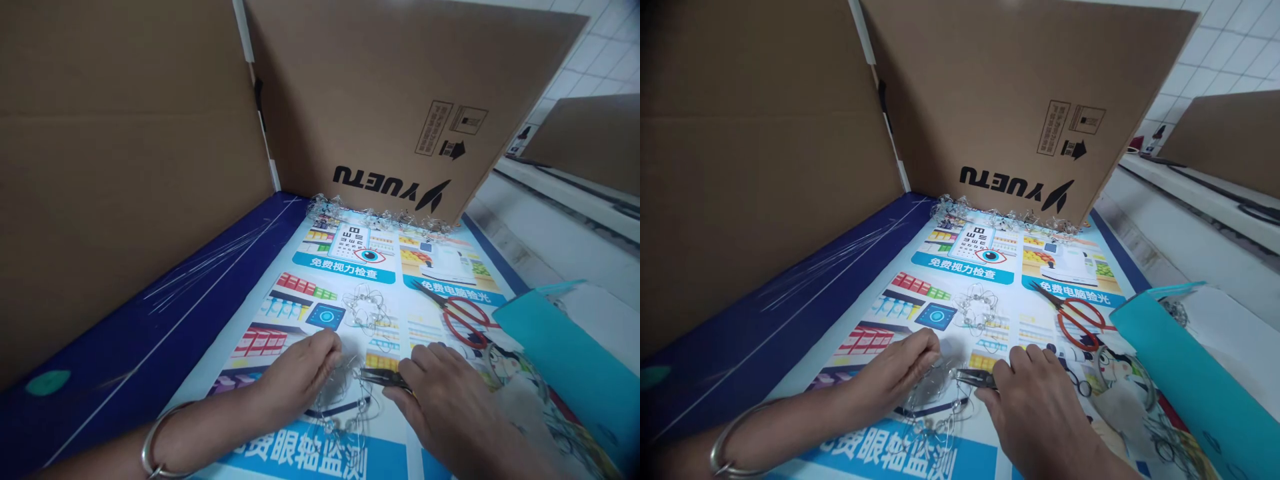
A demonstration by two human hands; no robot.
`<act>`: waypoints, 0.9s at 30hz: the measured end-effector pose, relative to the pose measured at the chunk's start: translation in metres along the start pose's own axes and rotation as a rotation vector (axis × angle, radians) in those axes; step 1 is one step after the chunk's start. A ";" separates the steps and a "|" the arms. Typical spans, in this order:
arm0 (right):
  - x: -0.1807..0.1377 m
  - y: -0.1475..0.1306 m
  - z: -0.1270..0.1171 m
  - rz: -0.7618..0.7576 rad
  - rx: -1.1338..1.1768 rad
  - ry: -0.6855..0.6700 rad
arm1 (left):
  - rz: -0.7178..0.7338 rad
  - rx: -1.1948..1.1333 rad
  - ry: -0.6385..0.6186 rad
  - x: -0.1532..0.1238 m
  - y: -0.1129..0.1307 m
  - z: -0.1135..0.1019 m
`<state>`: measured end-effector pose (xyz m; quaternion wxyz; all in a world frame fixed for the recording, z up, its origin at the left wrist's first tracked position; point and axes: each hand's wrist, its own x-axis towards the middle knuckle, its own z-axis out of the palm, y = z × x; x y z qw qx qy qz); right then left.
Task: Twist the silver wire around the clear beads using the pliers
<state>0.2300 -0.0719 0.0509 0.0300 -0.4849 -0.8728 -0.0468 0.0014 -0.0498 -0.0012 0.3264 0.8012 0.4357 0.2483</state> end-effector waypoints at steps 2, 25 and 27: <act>0.000 -0.001 0.000 -0.002 -0.004 -0.007 | 0.013 0.032 0.004 0.000 0.000 0.000; 0.002 -0.009 -0.002 0.023 -0.021 -0.184 | 0.076 0.187 -0.019 0.000 0.002 0.002; 0.001 -0.008 0.000 0.019 -0.014 -0.171 | 0.103 0.186 -0.006 0.000 0.002 0.003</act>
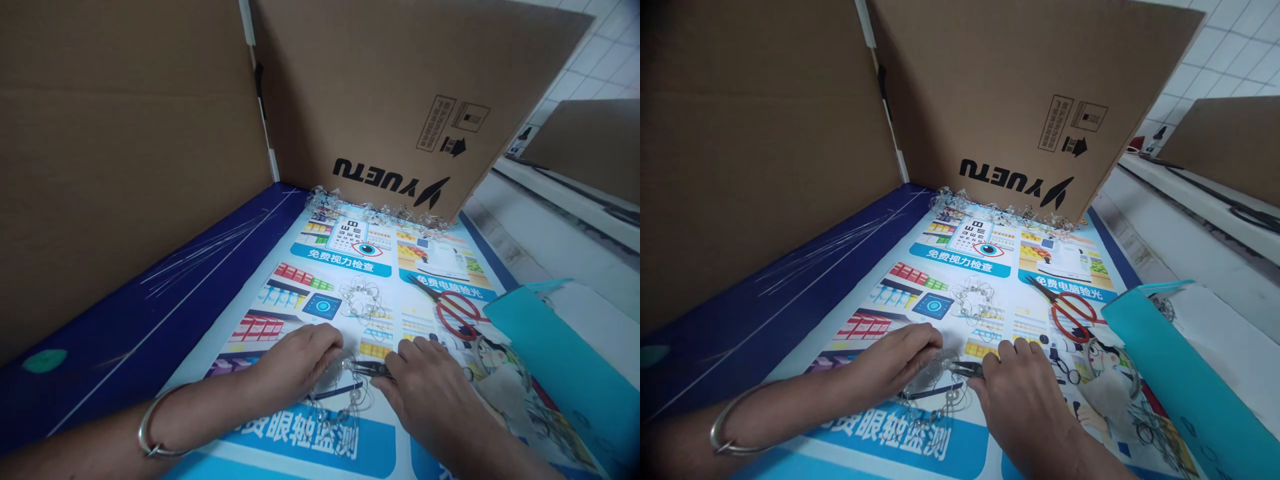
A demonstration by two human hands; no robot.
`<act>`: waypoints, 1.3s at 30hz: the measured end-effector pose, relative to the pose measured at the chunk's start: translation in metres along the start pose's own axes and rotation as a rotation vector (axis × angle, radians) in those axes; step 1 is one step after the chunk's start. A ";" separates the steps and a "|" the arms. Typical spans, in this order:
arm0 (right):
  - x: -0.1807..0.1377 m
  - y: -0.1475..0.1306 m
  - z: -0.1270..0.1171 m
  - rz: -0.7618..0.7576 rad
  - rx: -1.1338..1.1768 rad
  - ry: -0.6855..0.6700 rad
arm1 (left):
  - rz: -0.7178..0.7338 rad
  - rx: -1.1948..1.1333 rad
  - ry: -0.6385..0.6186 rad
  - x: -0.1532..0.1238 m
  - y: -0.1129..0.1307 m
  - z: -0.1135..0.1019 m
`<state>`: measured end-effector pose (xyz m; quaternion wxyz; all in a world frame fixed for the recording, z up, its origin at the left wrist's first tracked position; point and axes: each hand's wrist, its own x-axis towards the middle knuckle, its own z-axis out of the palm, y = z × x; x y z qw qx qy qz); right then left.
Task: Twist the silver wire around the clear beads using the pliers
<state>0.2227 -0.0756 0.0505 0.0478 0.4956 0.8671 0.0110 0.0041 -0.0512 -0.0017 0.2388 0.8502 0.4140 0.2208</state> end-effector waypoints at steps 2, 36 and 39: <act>0.000 0.000 0.003 -0.009 0.002 0.019 | 0.041 0.008 0.022 -0.001 -0.002 0.001; 0.010 0.004 0.018 -0.170 -0.021 0.168 | -0.204 -0.224 -0.087 -0.003 0.005 -0.010; 0.010 0.004 0.017 -0.186 -0.027 0.172 | -0.219 -0.152 -0.106 -0.003 0.007 -0.015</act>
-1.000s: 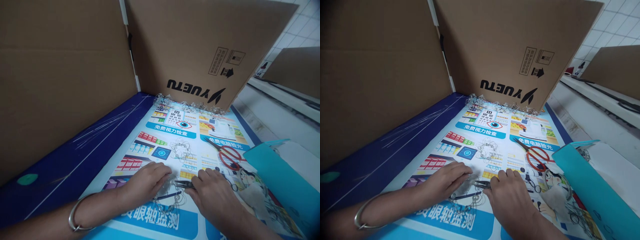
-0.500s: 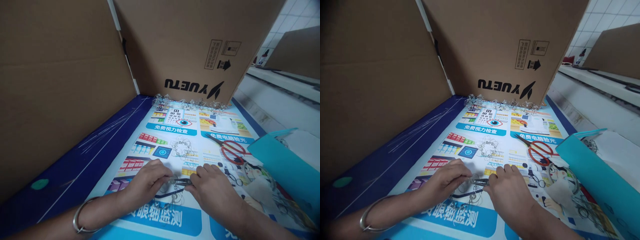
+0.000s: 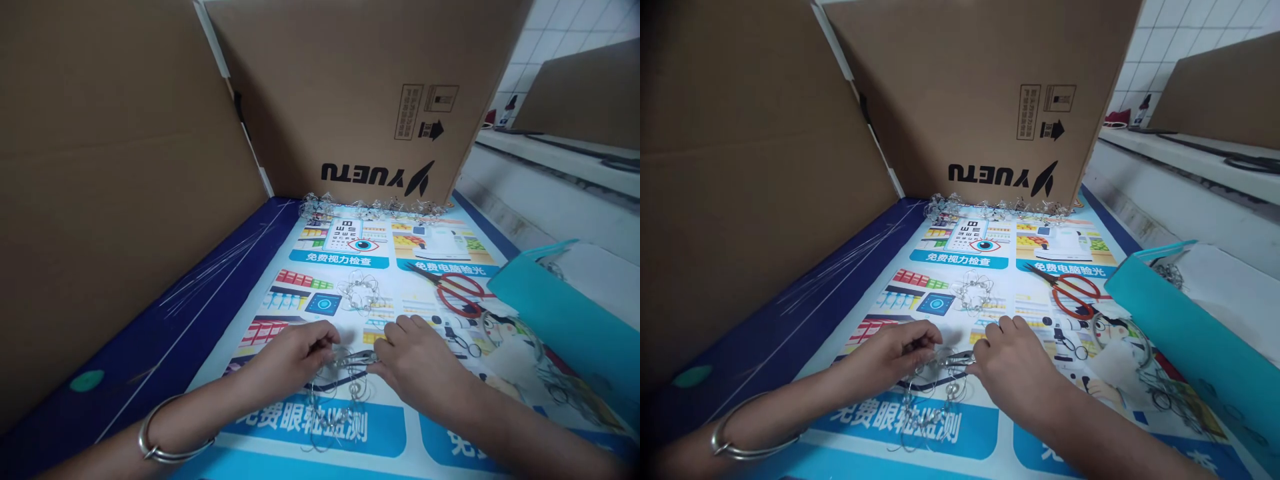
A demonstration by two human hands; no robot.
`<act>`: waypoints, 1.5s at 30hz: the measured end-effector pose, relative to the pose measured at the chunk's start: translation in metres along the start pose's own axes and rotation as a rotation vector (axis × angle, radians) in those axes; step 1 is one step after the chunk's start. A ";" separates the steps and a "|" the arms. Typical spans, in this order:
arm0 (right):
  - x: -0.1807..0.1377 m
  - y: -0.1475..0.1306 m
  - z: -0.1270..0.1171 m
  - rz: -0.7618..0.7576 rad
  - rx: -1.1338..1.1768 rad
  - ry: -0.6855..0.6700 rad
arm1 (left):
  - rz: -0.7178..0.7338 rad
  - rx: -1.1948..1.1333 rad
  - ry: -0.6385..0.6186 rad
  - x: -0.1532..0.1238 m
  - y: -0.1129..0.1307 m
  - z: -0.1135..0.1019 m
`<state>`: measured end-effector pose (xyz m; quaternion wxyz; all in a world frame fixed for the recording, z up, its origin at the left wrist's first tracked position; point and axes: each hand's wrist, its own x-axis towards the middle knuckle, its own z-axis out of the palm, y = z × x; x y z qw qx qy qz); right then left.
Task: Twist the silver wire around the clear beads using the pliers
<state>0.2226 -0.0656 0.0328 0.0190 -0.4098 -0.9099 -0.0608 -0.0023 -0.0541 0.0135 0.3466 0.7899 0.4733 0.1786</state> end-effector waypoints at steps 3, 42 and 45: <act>0.000 -0.001 -0.001 -0.015 -0.012 -0.004 | 0.015 0.064 -0.026 -0.001 0.003 -0.005; -0.007 -0.019 -0.038 0.178 -0.009 -0.155 | 0.318 0.151 0.130 -0.009 0.001 0.015; -0.007 -0.022 -0.043 0.183 -0.038 -0.188 | 0.367 0.191 0.137 -0.010 -0.001 0.018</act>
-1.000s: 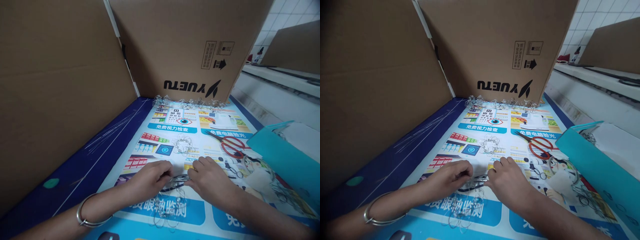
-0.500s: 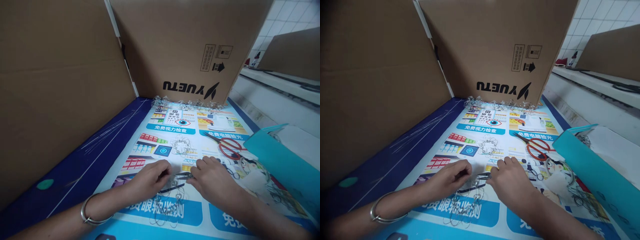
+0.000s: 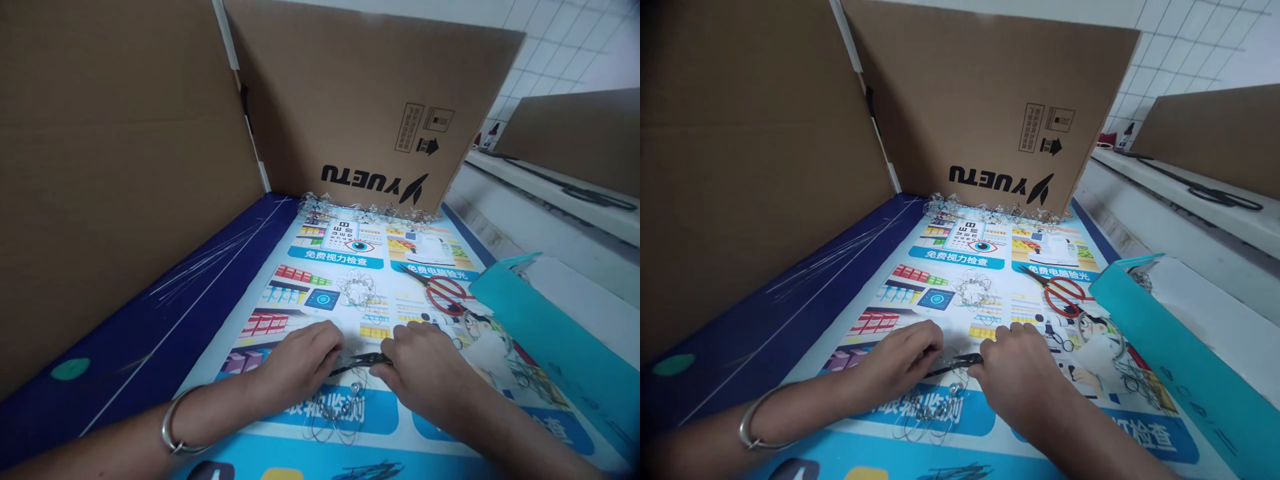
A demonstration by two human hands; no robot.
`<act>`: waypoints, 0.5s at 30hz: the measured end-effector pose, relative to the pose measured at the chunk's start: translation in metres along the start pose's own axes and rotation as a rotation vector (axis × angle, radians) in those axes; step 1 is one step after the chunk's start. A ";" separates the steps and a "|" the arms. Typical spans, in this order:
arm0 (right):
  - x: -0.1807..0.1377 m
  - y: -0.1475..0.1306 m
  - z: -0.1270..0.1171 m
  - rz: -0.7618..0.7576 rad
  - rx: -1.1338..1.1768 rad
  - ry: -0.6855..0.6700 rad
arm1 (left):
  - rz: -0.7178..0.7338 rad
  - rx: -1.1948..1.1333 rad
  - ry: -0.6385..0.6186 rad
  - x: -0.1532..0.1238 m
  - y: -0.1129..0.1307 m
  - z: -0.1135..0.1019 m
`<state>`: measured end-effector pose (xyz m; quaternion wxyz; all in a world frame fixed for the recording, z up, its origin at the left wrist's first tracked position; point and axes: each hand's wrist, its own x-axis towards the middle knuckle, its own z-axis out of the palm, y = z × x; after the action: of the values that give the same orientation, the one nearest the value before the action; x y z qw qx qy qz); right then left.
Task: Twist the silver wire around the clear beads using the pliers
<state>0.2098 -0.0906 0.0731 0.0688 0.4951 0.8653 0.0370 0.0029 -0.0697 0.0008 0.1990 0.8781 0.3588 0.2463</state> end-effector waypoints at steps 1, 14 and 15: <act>-0.001 -0.001 -0.002 0.004 -0.010 -0.013 | 0.015 0.009 0.001 -0.001 0.000 0.001; -0.002 -0.013 -0.005 -0.008 -0.080 -0.011 | 0.000 -0.032 0.057 -0.004 0.001 0.006; -0.002 -0.013 -0.005 -0.013 -0.087 -0.010 | -0.007 -0.041 0.061 -0.003 0.002 0.006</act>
<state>0.1993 -0.0988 0.0764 0.0949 0.4861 0.8658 0.0719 0.0051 -0.0741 -0.0041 0.2068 0.8647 0.3625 0.2796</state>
